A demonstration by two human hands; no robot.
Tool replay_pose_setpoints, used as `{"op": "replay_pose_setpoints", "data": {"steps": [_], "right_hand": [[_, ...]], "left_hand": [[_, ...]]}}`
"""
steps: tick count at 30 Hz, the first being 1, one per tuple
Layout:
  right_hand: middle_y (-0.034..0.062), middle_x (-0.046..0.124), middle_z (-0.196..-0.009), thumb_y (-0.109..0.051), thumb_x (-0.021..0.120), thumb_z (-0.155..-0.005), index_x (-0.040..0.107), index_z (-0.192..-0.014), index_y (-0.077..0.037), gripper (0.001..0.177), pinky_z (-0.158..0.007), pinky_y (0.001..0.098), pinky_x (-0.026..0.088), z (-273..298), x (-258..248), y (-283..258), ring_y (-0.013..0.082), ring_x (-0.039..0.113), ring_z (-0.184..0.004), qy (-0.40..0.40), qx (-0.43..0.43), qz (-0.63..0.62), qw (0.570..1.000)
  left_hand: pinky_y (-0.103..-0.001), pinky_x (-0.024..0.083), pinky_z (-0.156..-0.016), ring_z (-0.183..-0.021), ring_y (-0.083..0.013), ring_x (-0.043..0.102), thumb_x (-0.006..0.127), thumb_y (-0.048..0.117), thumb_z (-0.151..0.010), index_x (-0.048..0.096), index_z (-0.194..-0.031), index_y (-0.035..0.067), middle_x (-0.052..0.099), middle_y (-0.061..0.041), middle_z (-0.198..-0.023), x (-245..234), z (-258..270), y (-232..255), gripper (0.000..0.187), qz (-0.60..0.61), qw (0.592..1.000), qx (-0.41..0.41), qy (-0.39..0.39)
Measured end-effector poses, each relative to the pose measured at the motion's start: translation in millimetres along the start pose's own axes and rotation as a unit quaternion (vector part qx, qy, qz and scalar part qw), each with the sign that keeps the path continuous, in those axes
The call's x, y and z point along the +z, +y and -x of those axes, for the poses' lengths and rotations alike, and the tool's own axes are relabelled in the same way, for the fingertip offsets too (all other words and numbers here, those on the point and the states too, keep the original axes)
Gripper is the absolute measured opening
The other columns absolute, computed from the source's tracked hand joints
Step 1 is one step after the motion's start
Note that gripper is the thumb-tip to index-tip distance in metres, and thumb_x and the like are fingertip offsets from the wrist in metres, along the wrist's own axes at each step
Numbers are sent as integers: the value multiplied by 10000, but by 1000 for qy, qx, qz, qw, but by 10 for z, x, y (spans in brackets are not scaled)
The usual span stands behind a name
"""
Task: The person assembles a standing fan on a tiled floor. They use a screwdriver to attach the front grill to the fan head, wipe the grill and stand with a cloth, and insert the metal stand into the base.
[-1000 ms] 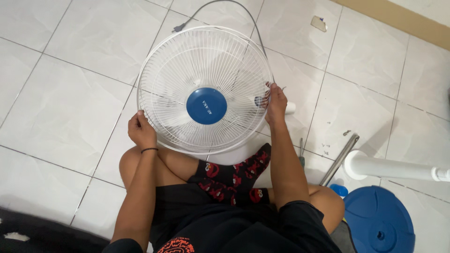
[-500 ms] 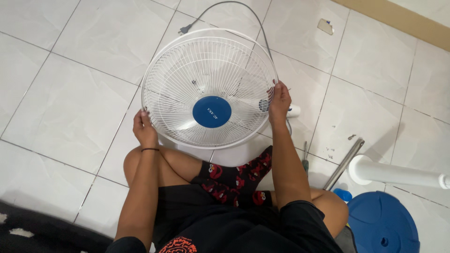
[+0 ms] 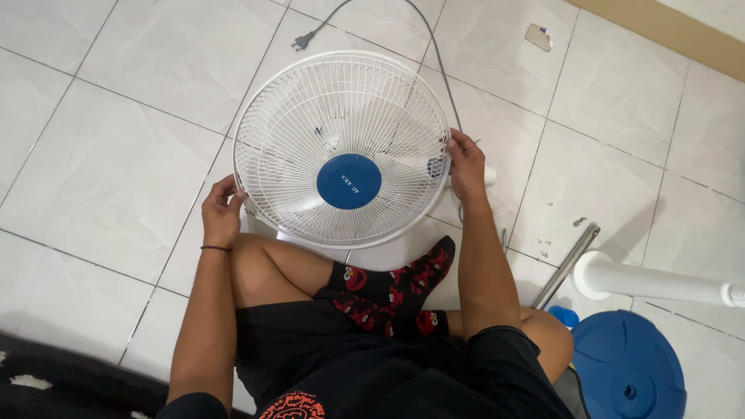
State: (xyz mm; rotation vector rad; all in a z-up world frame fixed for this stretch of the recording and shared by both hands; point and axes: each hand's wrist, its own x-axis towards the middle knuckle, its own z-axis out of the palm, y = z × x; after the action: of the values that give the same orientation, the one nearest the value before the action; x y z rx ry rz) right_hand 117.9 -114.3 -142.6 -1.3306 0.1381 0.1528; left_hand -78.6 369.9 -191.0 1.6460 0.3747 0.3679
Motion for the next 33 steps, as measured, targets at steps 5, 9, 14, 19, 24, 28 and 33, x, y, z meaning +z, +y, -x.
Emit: {"op": "replay_pose_setpoints", "data": {"steps": [5,9,14,19,24,28,33], "right_hand": [[60,713,-1113,-63,615,-983,623,-1308,4,333,-851,317,590,50,-86,-78,146,689,-996,-27,26,-2,999],[66,709,-1085,-34,636,-985,638,-1330,11,348,-802,291,547,17,-155,-146,139,657,-937,-62,36,50,996],[105,715,-1063,8,676,-936,656,-1306,27,370,-835,298,587,45,-175,-346,159,686,-931,-78,50,150,984],[103,720,-1134,25,675,-888,622,-1280,35,396,-875,333,615,151,-153,-407,192,708,-998,-106,57,134,984],[105,722,-1133,27,697,-888,645,-1270,51,386,-920,320,609,233,-223,-320,183,701,-1026,-89,71,151,982],[103,733,-1107,40,711,-875,648,-1261,57,391,-919,306,598,279,-261,-288,171,701,-1014,-93,46,168,980],[108,732,-1086,48,721,-875,659,-1255,62,385,-918,304,594,315,-244,-260,173,699,-1008,-91,37,175,980]], "left_hand": [[-277,535,-963,-1081,-127,609,631,-64,-971,590,-1320,-27,650,-53,-1164,-66,13,-61,353,28,999,-30,-20],[-284,531,-969,-1081,-135,600,681,-91,-933,596,-1302,-26,634,-53,-1151,-141,-42,-91,384,30,998,-22,-49],[-294,546,-945,-1069,-149,617,709,-91,-878,600,-1259,-20,656,-57,-1179,-245,-132,39,403,-19,994,-67,-87],[-312,546,-884,-1004,-165,657,724,-61,-874,633,-1249,7,703,-76,-1099,-230,-66,196,391,-99,978,-141,-120],[-315,574,-859,-949,-164,682,745,-57,-867,614,-1179,-26,716,-77,-1071,-202,4,174,340,-93,985,-96,-112],[-314,571,-885,-980,-163,681,766,-59,-863,611,-1169,-32,707,-91,-1083,-234,23,157,345,-153,981,-52,-111],[-317,572,-887,-991,-162,681,755,-62,-868,610,-1181,-24,709,-82,-1100,-199,56,164,346,-162,982,-53,-80]]}}
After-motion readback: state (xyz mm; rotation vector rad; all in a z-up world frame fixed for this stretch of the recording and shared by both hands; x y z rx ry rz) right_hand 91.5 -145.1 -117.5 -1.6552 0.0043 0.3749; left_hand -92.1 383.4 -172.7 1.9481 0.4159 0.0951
